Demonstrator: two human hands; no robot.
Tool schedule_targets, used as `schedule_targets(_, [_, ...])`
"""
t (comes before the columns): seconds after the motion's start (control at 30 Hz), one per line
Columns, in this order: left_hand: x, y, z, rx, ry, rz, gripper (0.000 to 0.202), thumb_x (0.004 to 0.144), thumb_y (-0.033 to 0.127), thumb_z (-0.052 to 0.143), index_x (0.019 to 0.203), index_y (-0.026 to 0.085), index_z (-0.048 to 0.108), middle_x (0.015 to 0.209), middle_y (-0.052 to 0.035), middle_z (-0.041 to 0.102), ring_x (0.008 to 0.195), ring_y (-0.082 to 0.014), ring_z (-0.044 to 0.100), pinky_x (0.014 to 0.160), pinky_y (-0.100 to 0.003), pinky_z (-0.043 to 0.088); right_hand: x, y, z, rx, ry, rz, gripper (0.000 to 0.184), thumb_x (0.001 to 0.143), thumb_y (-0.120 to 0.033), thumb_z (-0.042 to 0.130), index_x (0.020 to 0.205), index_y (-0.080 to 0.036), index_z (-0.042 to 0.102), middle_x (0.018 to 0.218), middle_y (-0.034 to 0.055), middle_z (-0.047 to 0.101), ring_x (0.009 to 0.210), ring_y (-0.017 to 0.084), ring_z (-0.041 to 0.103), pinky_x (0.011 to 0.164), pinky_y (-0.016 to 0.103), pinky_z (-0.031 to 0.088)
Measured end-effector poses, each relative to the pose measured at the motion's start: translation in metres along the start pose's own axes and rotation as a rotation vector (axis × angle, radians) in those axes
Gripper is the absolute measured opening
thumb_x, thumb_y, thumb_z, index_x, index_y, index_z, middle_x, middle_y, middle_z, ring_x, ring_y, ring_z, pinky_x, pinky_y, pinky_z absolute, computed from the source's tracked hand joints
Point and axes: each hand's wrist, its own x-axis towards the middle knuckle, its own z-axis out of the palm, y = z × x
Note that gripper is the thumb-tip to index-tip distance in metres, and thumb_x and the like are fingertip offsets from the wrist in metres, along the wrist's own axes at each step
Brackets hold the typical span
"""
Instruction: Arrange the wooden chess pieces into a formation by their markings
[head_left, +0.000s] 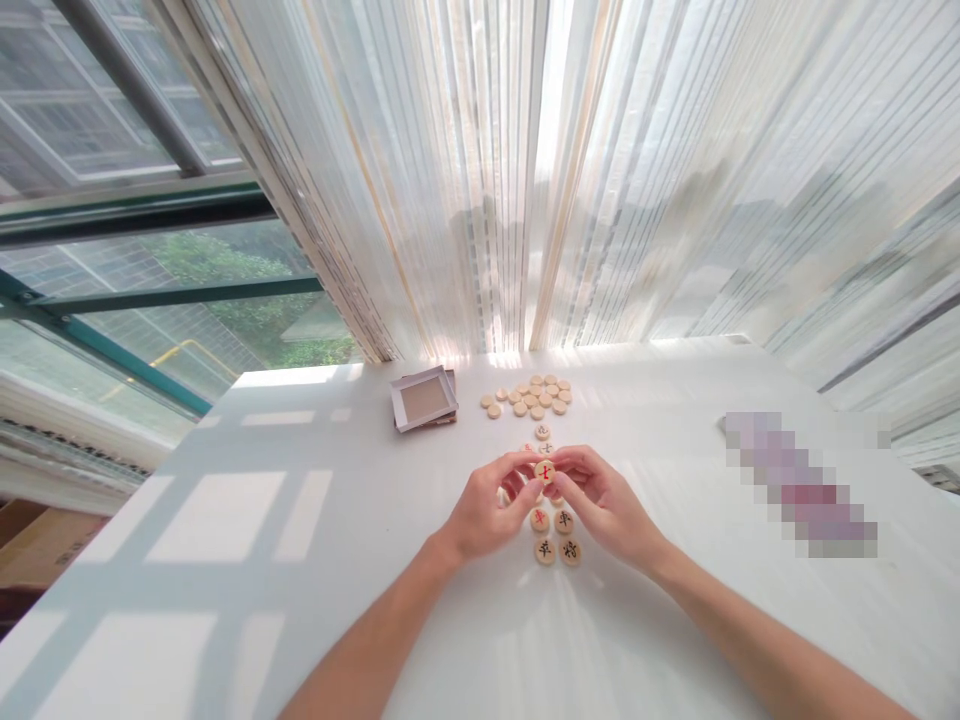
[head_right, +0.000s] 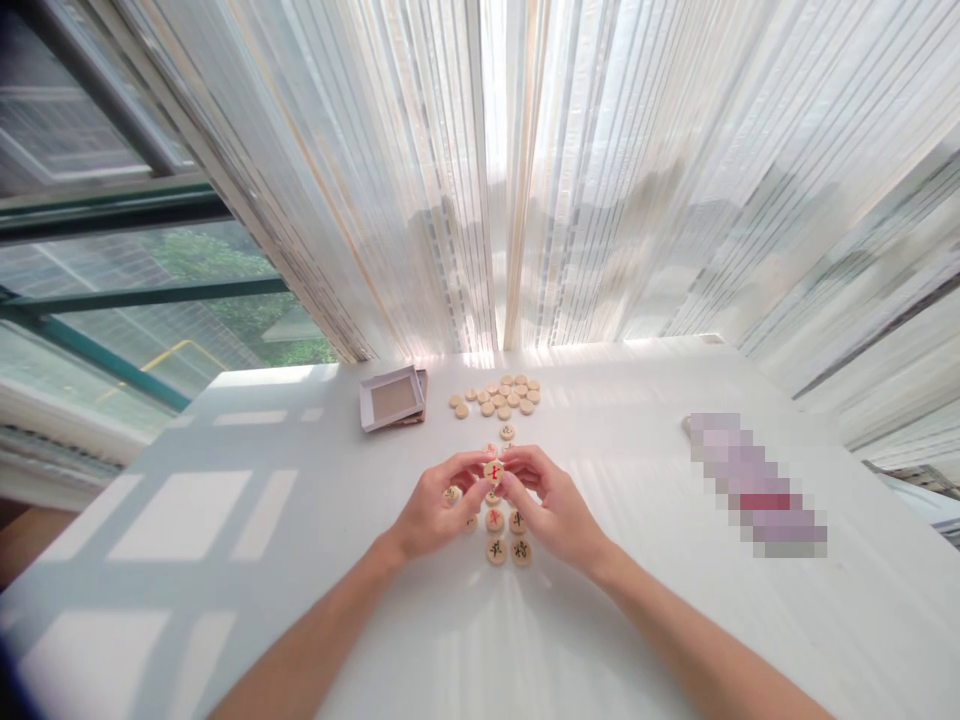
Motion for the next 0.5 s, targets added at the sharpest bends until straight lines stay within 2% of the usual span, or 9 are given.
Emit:
schedule_targets(0.17, [-0.0013, 0.0009, 0.0017, -0.074, -0.052, -0.097, 0.031, 0.097, 0.037, 0.054, 0.123, 0.019, 0.057, 0.083, -0.0031, 0.069, 0.07, -0.0133, 0.065, 0.065, -0.025, 0.051, -0.0019, -0.0007, 0.0007, -0.071, -0.012, -0.048, 0.017, 0.098, -0.035, 0.058, 0.11, -0.024, 0.06, 0.103, 0.0063, 0.069, 0.09, 0.02, 0.071, 0.086, 0.036, 0.059])
schedule_targets(0.33, [-0.0003, 0.0018, 0.0031, -0.139, -0.055, -0.133, 0.028, 0.096, 0.039, 0.056, 0.115, 0.018, 0.056, 0.08, -0.0021, 0.067, 0.069, -0.0131, 0.065, 0.066, -0.024, 0.049, -0.0032, -0.0018, 0.0029, -0.112, -0.029, -0.081, 0.017, 0.099, -0.034, 0.054, 0.111, -0.024, 0.059, 0.103, 0.0068, 0.07, 0.093, 0.021, 0.072, 0.085, 0.037, 0.06])
schedule_targets(0.5, [0.0006, 0.0013, 0.0026, -0.129, -0.023, -0.146, 0.029, 0.094, 0.041, 0.061, 0.11, 0.017, 0.057, 0.073, -0.0004, 0.065, 0.067, -0.013, 0.064, 0.065, -0.023, 0.048, -0.0051, 0.0005, 0.0041, -0.199, -0.039, -0.136, 0.018, 0.097, -0.031, 0.058, 0.114, -0.025, 0.059, 0.102, 0.007, 0.071, 0.094, 0.022, 0.071, 0.087, 0.04, 0.06])
